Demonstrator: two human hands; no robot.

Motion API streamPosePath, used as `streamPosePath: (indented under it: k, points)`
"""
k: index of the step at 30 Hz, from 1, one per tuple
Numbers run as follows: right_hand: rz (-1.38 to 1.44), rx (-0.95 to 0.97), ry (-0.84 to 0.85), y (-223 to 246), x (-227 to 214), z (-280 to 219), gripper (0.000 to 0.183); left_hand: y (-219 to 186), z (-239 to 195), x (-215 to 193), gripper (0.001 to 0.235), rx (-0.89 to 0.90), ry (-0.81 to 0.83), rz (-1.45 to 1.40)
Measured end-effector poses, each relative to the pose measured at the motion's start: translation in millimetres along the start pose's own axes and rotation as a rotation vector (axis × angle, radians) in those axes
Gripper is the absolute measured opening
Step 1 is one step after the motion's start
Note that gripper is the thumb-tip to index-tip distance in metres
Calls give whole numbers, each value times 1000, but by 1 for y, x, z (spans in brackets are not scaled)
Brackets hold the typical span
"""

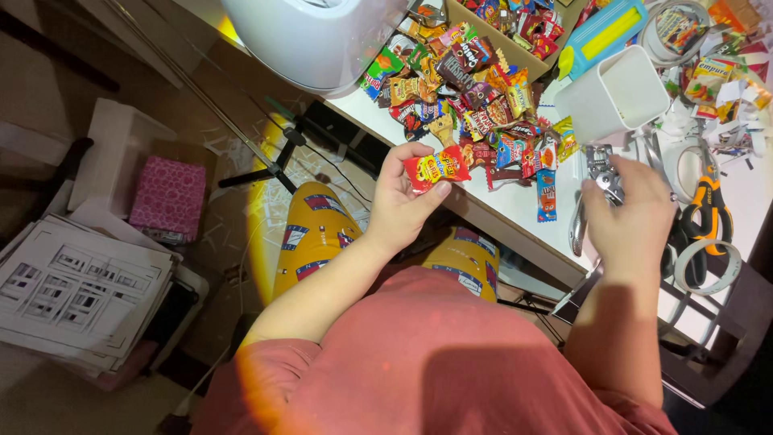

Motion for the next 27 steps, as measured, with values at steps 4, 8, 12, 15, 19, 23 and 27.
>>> streamPosePath:
  k: [4, 8, 12, 15, 19, 23, 27]
  points:
    - [-59, -147, -77, -22, -4, 45, 34, 0, -1, 0, 43, 2, 6, -39]
    - [-86, -20, 108, -49, 1, 110, 30, -4, -3, 1, 44, 1, 2, -31]
    - [-283, 254, 714, -58, 35, 152, 39, -9, -6, 1, 44, 17, 0, -17]
    - [-482, 210, 919, -82, 69, 166, 45, -10, -8, -1, 45, 28, -10, -4]
    - [-533, 195, 1032, -79, 82, 169, 47, -10, -11, -2, 45, 19, 1, -6]
    - [-440, 322, 1013, -71, 78, 171, 43, -13, -12, -3, 44, 8, 1, 25]
    - [-246, 493, 948, -37, 60, 170, 27, -15, -15, -6, 43, 24, -4, 72]
Point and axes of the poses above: each hand's wrist, its own z-axis towards the middle knuckle, its own x-axis out of the palm, y = z × x, the point moved 5 cm from there along z, towards the middle knuckle, and after that the axes turned 3 degrees about y, right-handed, at the moved point
